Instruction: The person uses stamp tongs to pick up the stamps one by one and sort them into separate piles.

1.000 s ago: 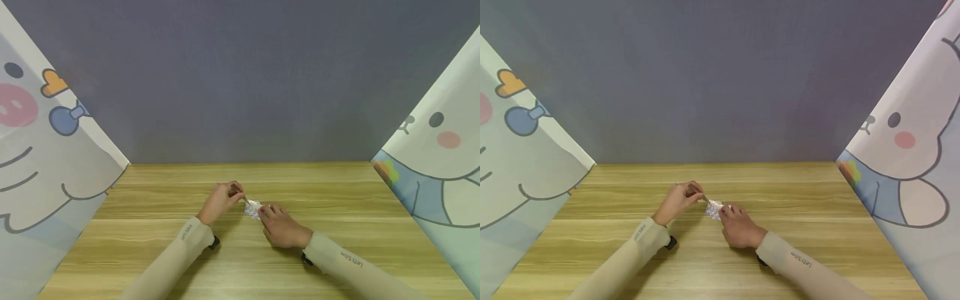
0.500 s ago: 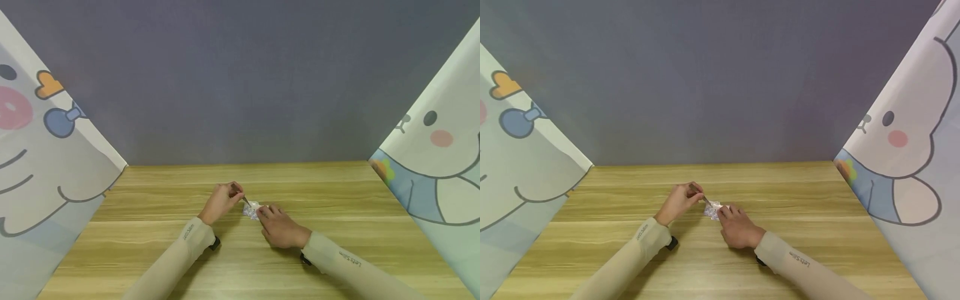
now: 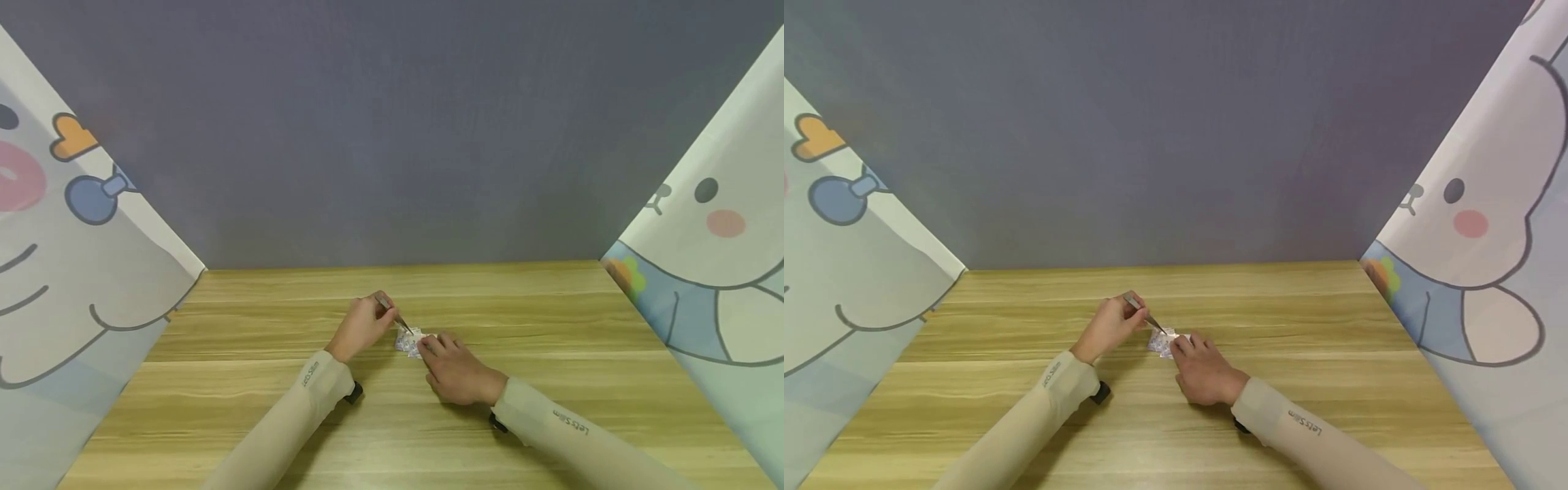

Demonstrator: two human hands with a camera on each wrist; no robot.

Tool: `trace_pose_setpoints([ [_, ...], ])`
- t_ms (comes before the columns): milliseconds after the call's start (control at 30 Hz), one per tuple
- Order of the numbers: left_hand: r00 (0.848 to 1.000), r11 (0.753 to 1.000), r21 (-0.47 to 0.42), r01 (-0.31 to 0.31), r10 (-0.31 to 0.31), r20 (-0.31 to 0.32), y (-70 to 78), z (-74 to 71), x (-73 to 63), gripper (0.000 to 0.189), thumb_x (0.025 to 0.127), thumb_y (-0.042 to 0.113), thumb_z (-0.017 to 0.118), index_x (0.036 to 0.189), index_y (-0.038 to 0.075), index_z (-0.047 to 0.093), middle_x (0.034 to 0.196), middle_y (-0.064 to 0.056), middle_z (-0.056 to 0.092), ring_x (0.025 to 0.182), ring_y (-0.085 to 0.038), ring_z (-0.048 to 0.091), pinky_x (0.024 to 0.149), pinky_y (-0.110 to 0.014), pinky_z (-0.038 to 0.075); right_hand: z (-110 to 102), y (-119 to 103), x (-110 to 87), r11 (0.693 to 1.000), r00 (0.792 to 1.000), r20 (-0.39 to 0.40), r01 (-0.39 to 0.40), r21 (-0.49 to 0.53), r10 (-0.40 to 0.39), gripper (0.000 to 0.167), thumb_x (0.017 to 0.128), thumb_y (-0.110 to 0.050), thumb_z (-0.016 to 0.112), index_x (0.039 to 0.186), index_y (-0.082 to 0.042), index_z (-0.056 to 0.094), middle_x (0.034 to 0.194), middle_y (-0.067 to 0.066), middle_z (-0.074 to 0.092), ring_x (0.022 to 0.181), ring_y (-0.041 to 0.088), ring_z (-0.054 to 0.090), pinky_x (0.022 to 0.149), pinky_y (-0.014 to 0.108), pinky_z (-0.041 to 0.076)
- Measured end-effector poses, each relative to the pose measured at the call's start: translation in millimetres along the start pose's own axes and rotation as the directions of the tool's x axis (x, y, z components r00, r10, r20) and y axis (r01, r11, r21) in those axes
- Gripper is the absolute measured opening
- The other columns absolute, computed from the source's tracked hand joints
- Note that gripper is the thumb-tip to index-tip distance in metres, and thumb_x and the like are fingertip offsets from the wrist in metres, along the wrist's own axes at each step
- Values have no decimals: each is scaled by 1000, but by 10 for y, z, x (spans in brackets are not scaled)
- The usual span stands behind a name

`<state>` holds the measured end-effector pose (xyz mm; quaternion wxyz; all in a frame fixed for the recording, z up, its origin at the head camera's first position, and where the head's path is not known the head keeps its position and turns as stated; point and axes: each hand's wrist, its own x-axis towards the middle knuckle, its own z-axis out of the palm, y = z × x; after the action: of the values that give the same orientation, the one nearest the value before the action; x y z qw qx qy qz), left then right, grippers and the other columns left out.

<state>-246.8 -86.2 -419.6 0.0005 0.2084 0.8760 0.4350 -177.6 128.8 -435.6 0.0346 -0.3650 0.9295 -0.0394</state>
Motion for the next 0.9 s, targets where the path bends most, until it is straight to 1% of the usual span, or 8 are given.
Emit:
trace_pose_setpoints([
  [33, 1000, 1000, -9, 1, -1, 1, 0, 3, 3, 9, 97, 18, 56, 92, 11, 60, 83, -7, 68, 68, -18, 66, 49, -25, 51, -1, 1, -1, 1000, 1000, 1, -1, 2, 1, 51, 99, -23, 49, 139, 7, 40, 135, 13, 39, 113, 27, 37, 90, 45, 40],
  [133, 1000, 1000, -15, -14, 14, -1, -5, 2, 5, 9, 98, 16, 53, 93, 11, 58, 83, -7, 67, 67, -17, 66, 49, -25, 51, -5, 4, 0, 1000, 1000, 5, -2, 7, 2, 51, 99, -23, 48, 140, 6, 39, 136, 13, 39, 114, 27, 37, 90, 45, 40],
  [267, 999, 999, -15, -32, 31, -19, -12, -9, 0, 9, 98, 15, 53, 93, 9, 58, 80, -6, 67, 68, -18, 66, 48, -26, 51, -9, 6, 0, 1000, 1000, 6, -2, 2, 2, 51, 99, -23, 48, 140, 6, 40, 136, 13, 38, 113, 26, 37, 88, 44, 41],
  [433, 999, 999, -19, -34, 34, -17, -24, -5, 10, 10, 98, 14, 53, 94, 8, 59, 80, -8, 68, 71, -20, 68, 50, -25, 52, -7, 9, 4, 1000, 1000, 16, -12, 0, 12, 52, 99, -24, 49, 140, 5, 39, 137, 12, 37, 113, 25, 36, 89, 44, 40],
  [667, 998, 998, 38, -59, 60, -25, -36, 1, 13, 11, 98, 14, 53, 93, 8, 61, 75, -4, 68, 64, -10, 65, 49, -23, 52, 5, 5, 18, 1000, 999, 30, -19, -5, 19, 52, 99, -25, 48, 141, 4, 38, 138, 11, 36, 115, 25, 35, 90, 43, 40],
  [900, 998, 998, 11, -63, 63, -16, -55, 25, 11, 12, 98, 12, 53, 95, 4, 62, 77, -6, 69, 68, -17, 68, 52, -21, 53, -2, -3, 5, 1000, 1000, 23, -16, 4, 16, 52, 99, -24, 48, 141, 5, 39, 138, 12, 37, 116, 26, 35, 91, 44, 40],
])
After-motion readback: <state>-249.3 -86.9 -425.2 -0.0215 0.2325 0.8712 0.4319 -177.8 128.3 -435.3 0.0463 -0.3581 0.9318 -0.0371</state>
